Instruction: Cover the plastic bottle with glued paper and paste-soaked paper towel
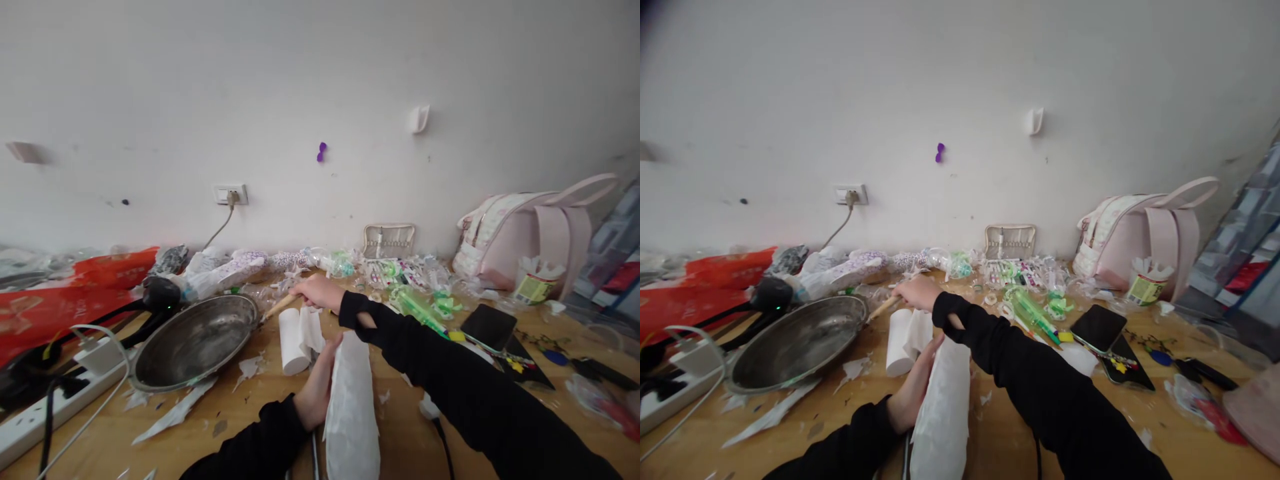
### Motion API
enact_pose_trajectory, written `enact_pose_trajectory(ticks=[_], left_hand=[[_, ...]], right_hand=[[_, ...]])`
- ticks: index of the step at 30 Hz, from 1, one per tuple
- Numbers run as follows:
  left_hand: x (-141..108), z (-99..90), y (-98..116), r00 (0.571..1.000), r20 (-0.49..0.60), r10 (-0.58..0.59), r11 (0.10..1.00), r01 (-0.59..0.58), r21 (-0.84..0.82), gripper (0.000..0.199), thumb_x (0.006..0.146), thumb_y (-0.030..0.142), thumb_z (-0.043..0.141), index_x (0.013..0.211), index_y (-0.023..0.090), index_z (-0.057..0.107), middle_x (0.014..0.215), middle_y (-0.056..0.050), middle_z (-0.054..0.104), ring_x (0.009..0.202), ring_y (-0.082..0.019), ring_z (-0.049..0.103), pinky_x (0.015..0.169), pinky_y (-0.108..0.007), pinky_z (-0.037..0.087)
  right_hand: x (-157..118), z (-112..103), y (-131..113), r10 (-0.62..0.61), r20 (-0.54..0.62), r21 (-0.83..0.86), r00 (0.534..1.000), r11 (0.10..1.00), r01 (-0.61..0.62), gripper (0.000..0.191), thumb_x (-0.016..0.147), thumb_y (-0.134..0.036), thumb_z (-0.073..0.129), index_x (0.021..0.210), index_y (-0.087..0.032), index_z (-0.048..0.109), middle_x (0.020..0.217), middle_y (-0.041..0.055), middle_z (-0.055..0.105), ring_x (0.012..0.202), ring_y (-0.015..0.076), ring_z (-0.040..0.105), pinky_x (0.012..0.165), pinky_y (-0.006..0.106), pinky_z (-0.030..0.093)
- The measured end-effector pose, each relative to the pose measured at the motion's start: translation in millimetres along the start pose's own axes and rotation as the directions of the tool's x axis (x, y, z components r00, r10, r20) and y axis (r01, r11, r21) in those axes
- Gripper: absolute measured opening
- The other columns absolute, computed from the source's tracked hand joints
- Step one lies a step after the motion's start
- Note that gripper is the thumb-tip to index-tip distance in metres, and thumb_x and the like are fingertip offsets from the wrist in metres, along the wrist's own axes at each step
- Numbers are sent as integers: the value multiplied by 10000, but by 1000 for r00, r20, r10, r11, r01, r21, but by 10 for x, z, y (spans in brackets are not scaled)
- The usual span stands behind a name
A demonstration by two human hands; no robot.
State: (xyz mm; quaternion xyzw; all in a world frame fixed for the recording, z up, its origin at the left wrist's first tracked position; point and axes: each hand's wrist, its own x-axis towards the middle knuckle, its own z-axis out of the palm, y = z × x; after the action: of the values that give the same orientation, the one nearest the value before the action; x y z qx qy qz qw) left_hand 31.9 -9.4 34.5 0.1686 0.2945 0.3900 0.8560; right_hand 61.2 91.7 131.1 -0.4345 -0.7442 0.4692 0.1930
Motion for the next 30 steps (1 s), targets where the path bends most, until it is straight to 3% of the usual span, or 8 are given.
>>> enact_pose_trajectory(ticks=[8,16,30], left_hand=[[-11,28,-8,999,-46,12,1000,-13,-15,382,758,467,507,839,119,642,637,-65,692,602,-214,648,610,-290,469],[60,-55,-31,999,-20,31,999,-32,-16,386,756,439,510,889,102,644,634,-75,690,617,-218,647,642,-295,465],[61,-16,-28,999,-33,42,999,-41,7,334,745,401,526,810,98,651,621,-74,673,598,-216,630,660,-312,447]], right_hand=[[-126,-87,66,95,-60,103,994,991,-88,187,870,-292,493,871,-119,562,718,-20,567,514,62,518,449,194,443],[-26,105,147,104,-48,170,993,981,-94,194,869,-296,495,922,-122,563,791,3,589,587,85,558,509,228,478],[-54,210,192,125,-3,228,992,966,-121,198,870,-289,494,967,-129,557,848,17,596,634,98,576,539,243,496]])
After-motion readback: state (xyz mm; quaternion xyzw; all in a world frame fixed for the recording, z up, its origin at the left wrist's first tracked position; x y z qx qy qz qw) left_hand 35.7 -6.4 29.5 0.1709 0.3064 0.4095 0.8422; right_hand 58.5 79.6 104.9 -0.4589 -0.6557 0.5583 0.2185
